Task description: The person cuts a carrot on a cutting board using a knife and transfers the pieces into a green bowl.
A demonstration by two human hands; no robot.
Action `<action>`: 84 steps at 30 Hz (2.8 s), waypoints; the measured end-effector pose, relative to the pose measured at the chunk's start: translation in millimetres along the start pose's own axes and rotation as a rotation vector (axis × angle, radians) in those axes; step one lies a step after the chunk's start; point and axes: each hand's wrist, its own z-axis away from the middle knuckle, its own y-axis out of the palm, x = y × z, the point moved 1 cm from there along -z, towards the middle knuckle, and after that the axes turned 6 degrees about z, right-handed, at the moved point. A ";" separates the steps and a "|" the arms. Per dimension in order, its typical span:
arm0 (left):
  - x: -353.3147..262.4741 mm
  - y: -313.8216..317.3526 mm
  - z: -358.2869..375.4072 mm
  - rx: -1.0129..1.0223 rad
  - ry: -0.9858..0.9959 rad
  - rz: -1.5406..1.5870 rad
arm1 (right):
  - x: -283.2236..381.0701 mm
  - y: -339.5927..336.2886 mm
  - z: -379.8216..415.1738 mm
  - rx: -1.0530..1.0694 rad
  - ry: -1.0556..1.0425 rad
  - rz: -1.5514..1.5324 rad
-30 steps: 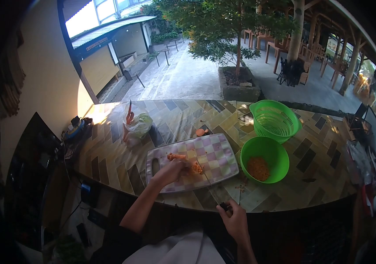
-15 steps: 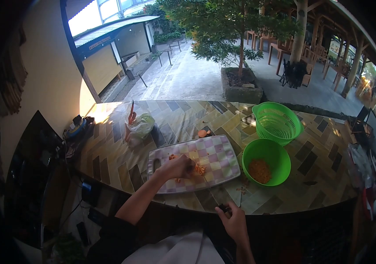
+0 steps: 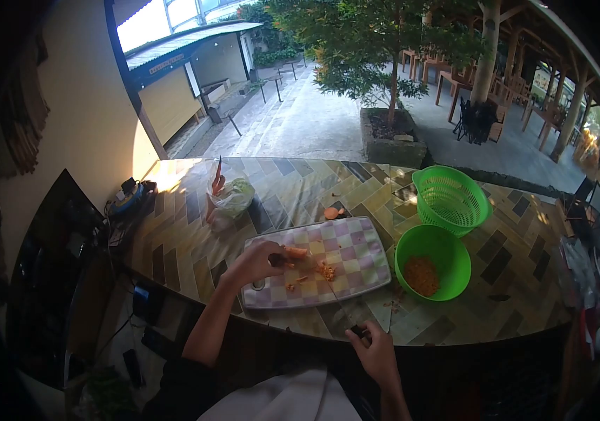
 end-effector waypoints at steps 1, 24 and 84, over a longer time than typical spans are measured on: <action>-1.7 -3.5 8.3 -0.027 -0.034 0.064 | -1.0 3.6 -1.5 0.016 -0.043 0.023; 24.6 30.0 78.7 -0.159 0.124 0.044 | 39.4 9.7 -16.6 0.270 0.037 0.146; 17.4 77.6 -26.0 -0.096 0.138 -0.064 | 3.0 -3.2 -1.6 0.062 0.191 -0.235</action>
